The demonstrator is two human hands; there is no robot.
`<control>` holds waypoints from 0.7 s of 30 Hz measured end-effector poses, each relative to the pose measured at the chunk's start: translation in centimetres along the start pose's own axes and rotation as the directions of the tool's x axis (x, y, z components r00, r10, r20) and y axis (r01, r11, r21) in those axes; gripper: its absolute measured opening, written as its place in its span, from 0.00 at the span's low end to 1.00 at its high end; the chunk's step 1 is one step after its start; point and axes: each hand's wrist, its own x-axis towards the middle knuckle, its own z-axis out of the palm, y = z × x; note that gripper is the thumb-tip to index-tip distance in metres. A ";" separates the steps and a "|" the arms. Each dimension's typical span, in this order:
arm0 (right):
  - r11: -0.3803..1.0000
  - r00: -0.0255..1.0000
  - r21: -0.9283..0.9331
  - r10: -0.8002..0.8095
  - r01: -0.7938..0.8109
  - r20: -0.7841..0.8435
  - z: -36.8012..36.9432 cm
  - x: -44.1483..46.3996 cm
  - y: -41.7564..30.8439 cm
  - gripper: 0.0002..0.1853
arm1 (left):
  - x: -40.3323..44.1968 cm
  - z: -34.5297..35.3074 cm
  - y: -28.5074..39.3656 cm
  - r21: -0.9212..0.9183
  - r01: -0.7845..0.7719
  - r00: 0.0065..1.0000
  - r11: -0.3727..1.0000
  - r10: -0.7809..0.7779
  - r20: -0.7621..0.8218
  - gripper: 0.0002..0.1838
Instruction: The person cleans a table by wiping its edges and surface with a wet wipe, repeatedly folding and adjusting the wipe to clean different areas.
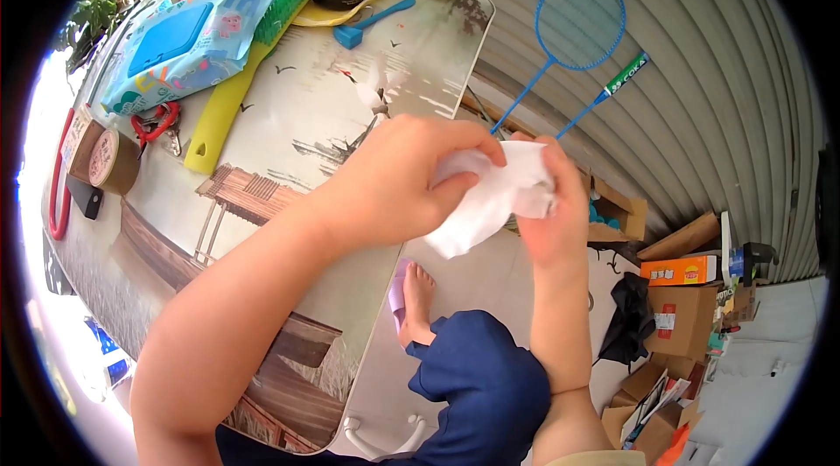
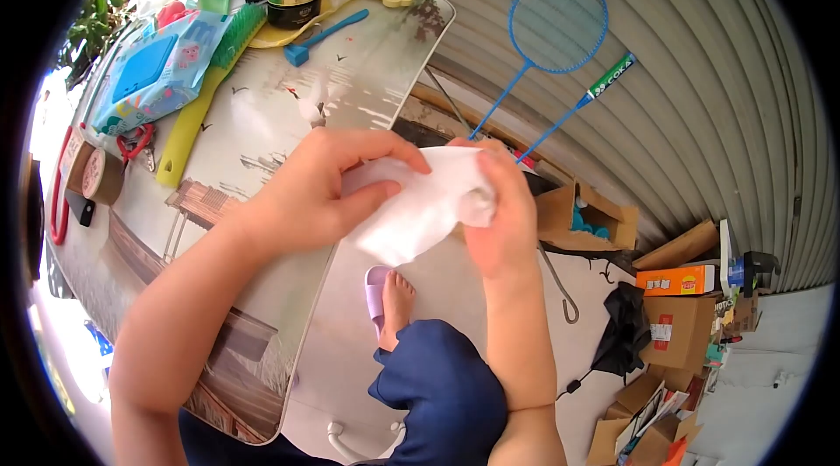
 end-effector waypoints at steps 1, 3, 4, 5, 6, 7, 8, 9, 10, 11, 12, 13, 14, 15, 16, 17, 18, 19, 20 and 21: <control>1.000 1.000 -0.001 0.001 -0.001 0.004 -0.3 1.0 -0.3 0.10 | 0.1 0.1 0.0 0.002 0.000 1.000 1.000 0.000 -0.004 0.11; 0.997 0.973 0.067 -0.018 0.034 -0.230 -1.1 3.5 -1.2 0.11 | 0.1 0.4 -0.1 -0.041 -0.037 0.999 0.998 0.035 -0.033 0.12; 0.997 0.974 0.067 -0.015 0.031 -0.225 -1.7 5.0 -1.4 0.11 | 0.1 0.4 -0.2 -0.053 -0.023 1.000 0.998 0.022 -0.015 0.11; 0.993 0.939 0.019 -0.101 0.114 -0.330 -2.4 6.7 -1.5 0.11 | 0.1 0.4 -0.2 -0.051 -0.021 1.000 0.998 0.020 -0.019 0.11; 0.981 0.885 -0.038 -0.188 0.191 -0.426 -2.9 8.5 -1.7 0.11 | 0.1 0.4 -0.2 -0.001 -0.031 0.999 1.000 0.031 -0.021 0.08; 0.963 0.867 -0.098 -0.267 0.249 -0.421 -3.2 10.4 -1.8 0.12 | 0.1 0.4 -0.2 0.048 -0.041 0.999 0.998 0.042 -0.023 0.06; 0.938 0.844 -0.158 -0.345 0.307 -0.411 -3.1 12.3 -2.0 0.13 | 0.2 0.4 -0.3 0.050 -0.041 0.999 0.998 0.042 -0.028 0.06; 0.897 0.827 -0.256 -0.433 0.359 -0.358 -2.6 14.1 -2.1 0.12 | 0.2 0.4 -0.3 0.035 -0.043 0.998 0.998 0.045 -0.036 0.05; 0.843 0.806 -0.349 -0.513 0.408 -0.296 -2.1 15.9 -2.2 0.11 | 0.2 0.5 -0.4 0.018 -0.045 0.998 0.999 0.045 -0.045 0.04; 0.779 0.791 -0.408 -0.582 0.476 -0.188 -1.7 17.7 -2.1 0.11 | 0.2 0.5 -0.5 0.019 -0.043 0.998 0.999 0.044 -0.049 0.04; 0.706 0.766 -0.454 -0.639 0.544 -0.076 -1.3 19.3 -1.9 0.11 | 0.1 0.5 -0.6 0.013 -0.048 0.998 0.999 0.049 -0.050 0.05; 0.706 0.766 -0.454 -0.638 0.544 -0.074 -1.0 20.7 -1.7 0.11 | 0.1 0.5 -0.6 0.009 -0.054 0.997 0.999 0.054 -0.051 0.05; 0.547 0.744 -0.621 -0.662 0.562 0.090 -0.6 21.9 -1.4 0.09 | 0.1 0.4 -0.5 0.010 -0.053 0.997 0.999 0.053 -0.054 0.05; 0.349 0.722 -0.741 -0.643 0.573 0.255 -0.5 22.8 -1.1 0.09 | 0.1 0.3 -0.4 0.004 -0.031 0.999 1.000 0.031 -0.018 0.06; 0.351 0.723 -0.740 -0.642 0.573 0.256 -0.6 23.1 -0.8 0.09 | 0.0 0.2 -0.4 0.000 -0.007 1.000 1.000 0.007 0.019 0.08; 0.104 0.657 -0.765 -0.592 0.636 0.466 -0.6 23.4 -0.5 0.09 | -0.1 0.2 -0.5 0.000 -0.004 1.000 1.000 0.004 0.016 0.08; -0.144 0.584 -0.718 -0.485 0.681 0.651 -0.8 23.6 -0.3 0.10 | 0.0 0.4 -0.7 -0.001 -0.025 1.000 1.000 0.025 0.003 0.08; -0.143 0.585 -0.718 -0.483 0.681 0.651 -0.5 23.0 0.0 0.10 | -0.1 0.5 -0.8 -0.003 -0.048 0.999 0.999 0.048 -0.010 0.08; -0.138 0.596 -0.727 -0.482 0.672 0.642 -0.4 22.2 0.4 0.12 | 0.0 0.5 -0.8 -0.005 -0.047 0.999 0.999 0.047 -0.012 0.08; -0.134 0.607 -0.736 -0.479 0.663 0.634 -0.3 21.3 0.5 0.13 | 0.0 0.4 -0.7 0.019 -0.039 0.999 0.999 0.039 -0.005 0.07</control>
